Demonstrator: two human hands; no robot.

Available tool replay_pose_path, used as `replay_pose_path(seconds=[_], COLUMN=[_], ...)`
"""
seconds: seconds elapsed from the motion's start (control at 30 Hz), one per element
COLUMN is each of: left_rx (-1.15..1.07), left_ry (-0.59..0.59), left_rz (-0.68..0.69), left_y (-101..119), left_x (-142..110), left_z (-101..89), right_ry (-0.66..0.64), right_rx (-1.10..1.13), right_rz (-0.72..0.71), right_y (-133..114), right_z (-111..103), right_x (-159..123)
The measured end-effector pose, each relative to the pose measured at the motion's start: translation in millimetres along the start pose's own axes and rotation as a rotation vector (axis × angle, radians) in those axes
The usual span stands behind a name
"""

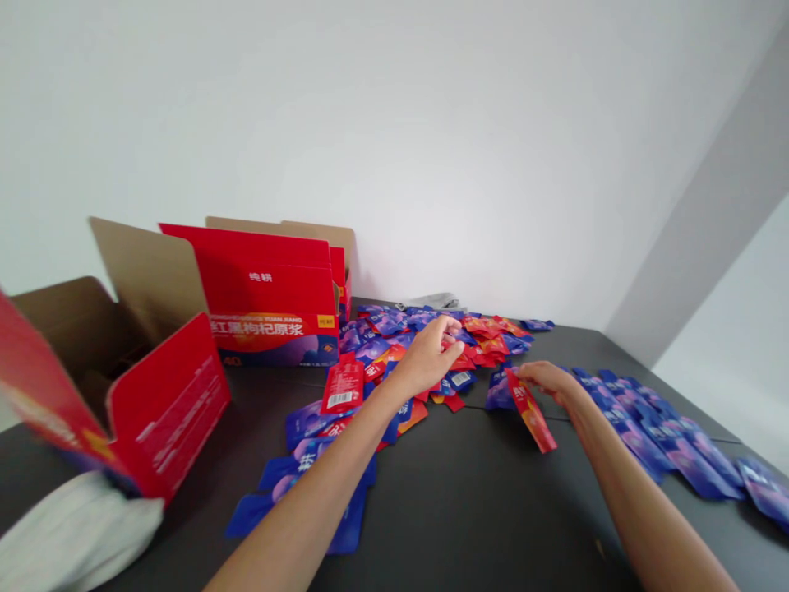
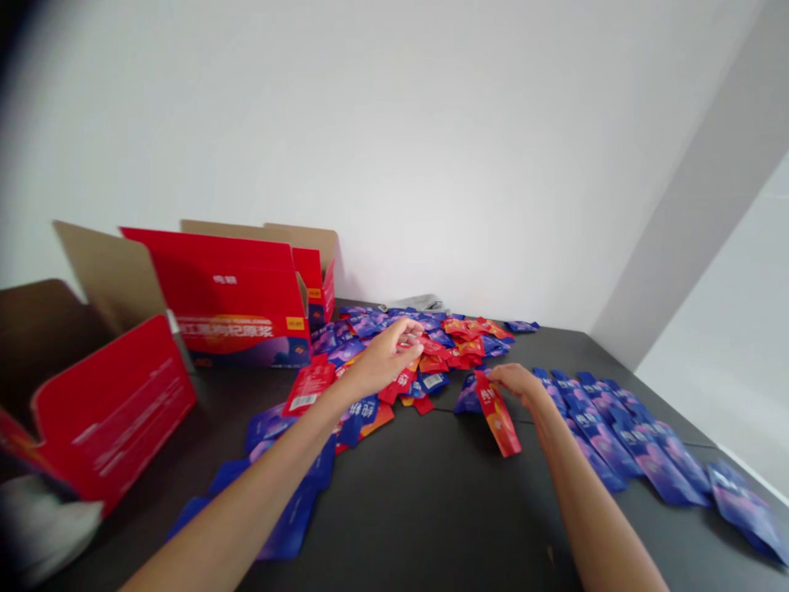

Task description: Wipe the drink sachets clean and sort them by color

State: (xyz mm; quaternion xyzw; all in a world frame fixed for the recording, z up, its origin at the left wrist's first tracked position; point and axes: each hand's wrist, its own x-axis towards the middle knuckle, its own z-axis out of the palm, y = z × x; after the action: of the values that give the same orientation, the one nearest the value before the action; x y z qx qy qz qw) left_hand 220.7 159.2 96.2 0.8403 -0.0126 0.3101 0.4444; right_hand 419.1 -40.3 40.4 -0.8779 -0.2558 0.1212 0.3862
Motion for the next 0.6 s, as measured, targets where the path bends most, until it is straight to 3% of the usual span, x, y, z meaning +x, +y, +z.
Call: replay_pose_path(seconds=[0.17,0.3,0.43,0.6], left_rx=[0.015,0.012,-0.077,-0.367], left_ry=[0.001,-0.004,-0.007,-0.008], left_rz=[-0.003,0.007,0.042,-0.020], left_y=[0.6,1.2,4.2,12.2], left_x=[-0.1,-1.1,-4.4,-6.5], left_z=[-1.2,0.8,10.0,21.8], right_ry=[-0.044,0.069,0.010,-0.070], right_rx=[0.044,0.004,0.060,0.176], right_rz=[-0.138,-0.389,-0.617,-0.702], right_y=[-26.6,-56.1,-89.6,-110.0], right_z=[-34.1,-52.3,-44.1,-18.3], right_x=[-16.5,-45.5,-79.2,-93.7])
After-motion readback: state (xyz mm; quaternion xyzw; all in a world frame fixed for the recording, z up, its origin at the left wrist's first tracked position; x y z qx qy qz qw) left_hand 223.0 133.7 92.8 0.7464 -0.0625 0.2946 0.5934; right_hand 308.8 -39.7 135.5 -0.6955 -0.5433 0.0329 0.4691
